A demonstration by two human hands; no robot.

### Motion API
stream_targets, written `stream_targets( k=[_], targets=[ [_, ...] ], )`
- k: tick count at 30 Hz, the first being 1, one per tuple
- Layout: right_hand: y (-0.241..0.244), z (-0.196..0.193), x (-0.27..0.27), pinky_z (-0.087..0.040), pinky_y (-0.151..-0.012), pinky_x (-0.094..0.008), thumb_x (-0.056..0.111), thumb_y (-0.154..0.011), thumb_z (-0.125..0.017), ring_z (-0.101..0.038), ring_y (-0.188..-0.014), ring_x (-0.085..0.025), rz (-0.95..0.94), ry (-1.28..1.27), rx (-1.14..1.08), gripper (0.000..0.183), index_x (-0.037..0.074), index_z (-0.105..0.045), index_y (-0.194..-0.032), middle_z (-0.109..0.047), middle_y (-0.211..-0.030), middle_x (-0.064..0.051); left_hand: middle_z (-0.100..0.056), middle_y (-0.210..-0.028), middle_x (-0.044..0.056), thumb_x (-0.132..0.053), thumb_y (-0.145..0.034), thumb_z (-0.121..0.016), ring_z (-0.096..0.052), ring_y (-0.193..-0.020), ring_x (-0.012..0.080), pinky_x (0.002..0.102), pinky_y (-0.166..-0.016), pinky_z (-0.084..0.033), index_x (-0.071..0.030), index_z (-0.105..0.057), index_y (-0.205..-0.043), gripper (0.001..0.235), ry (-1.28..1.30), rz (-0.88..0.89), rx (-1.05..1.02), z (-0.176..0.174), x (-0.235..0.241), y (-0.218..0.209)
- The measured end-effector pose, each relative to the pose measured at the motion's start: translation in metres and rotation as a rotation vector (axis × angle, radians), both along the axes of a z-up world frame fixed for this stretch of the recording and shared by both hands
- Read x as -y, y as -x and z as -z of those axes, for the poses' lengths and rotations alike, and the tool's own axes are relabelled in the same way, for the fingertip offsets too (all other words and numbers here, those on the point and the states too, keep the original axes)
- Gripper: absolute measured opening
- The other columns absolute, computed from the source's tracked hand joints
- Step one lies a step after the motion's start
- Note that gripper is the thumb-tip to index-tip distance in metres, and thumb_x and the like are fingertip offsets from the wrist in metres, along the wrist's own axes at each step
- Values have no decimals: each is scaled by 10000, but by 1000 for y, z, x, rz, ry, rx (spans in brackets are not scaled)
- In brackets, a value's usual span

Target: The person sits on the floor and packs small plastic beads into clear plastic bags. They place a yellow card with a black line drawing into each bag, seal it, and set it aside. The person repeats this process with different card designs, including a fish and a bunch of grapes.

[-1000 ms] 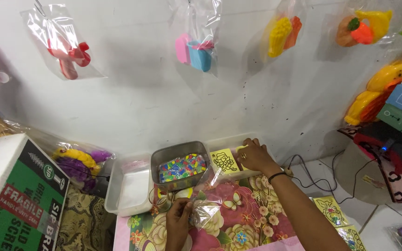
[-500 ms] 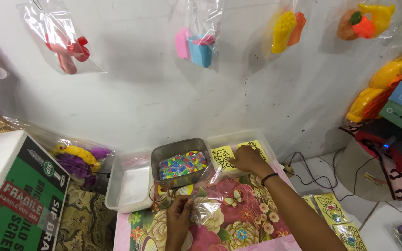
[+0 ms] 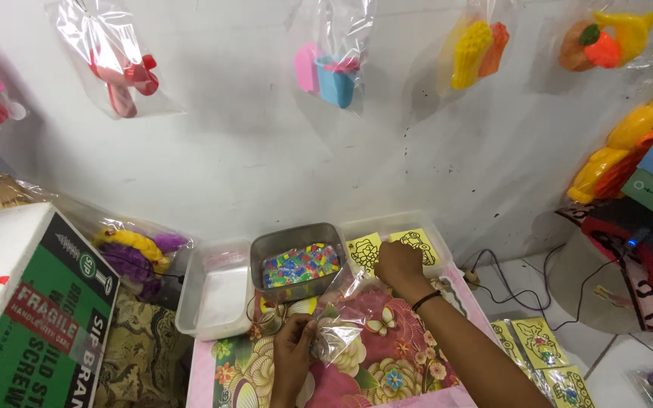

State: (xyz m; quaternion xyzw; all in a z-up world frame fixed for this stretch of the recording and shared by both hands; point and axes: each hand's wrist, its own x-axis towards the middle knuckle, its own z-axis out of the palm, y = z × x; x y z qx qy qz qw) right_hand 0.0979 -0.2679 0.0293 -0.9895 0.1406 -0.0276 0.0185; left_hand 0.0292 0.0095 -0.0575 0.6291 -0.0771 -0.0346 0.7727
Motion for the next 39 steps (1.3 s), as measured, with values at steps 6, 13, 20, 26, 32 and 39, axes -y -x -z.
stream_targets(
  k=[6,13,20,26,32,39],
  targets=[
    [5,-14,4,-530,-624,-383,246,-819,-795,-669,-672,-224,123,-185,-32,156,109,-719,-823,-691,-747,-54,-672,-750,72,-113,-964,-686,-563,-675,148,295,-639,-476,7,-733,-979,130,-38,4,-15,-5,0,1],
    [7,-7,21,-542,-722,-345,218,-739,-840,-706,-740,-197,167,-579,78,132,140,-795,-835,-758,-797,-17,-670,-741,70,-95,-955,-689,-566,-666,149,293,-629,-480,10,-744,-996,125,-27,-8,15,-1,0,-1],
    [30,-29,29,-580,-584,-273,38,-923,-720,-677,-700,-174,79,-1133,386,79,39,-697,-998,-710,-868,-96,-672,-755,63,-114,-966,-680,-561,-675,144,293,-644,-476,0,-728,-987,125,-56,-8,7,-4,0,0],
    [73,5,40,-530,-585,-252,22,-931,-658,-624,-720,-194,18,-1738,757,82,9,-595,-981,-655,-910,-128,-663,-771,61,-107,-976,-669,-552,-693,142,289,-654,-466,2,-718,-1006,123,15,21,12,-4,0,2],
    [100,53,34,-498,-691,-288,-4,-935,-597,-583,-876,-189,89,-1984,832,319,74,-576,-1244,-616,-1046,-114,-664,-785,57,-116,-977,-671,-545,-696,137,282,-656,-461,6,-716,-1012,135,33,22,37,4,0,-1],
    [113,49,14,-473,-858,-266,-59,-889,-626,-559,-986,-161,60,-1665,919,570,94,-511,-1426,-593,-1259,-116,-657,-786,61,-127,-963,-697,-541,-691,139,285,-641,-461,16,-728,-1021,157,15,14,-5,0,1,2]
  ],
)
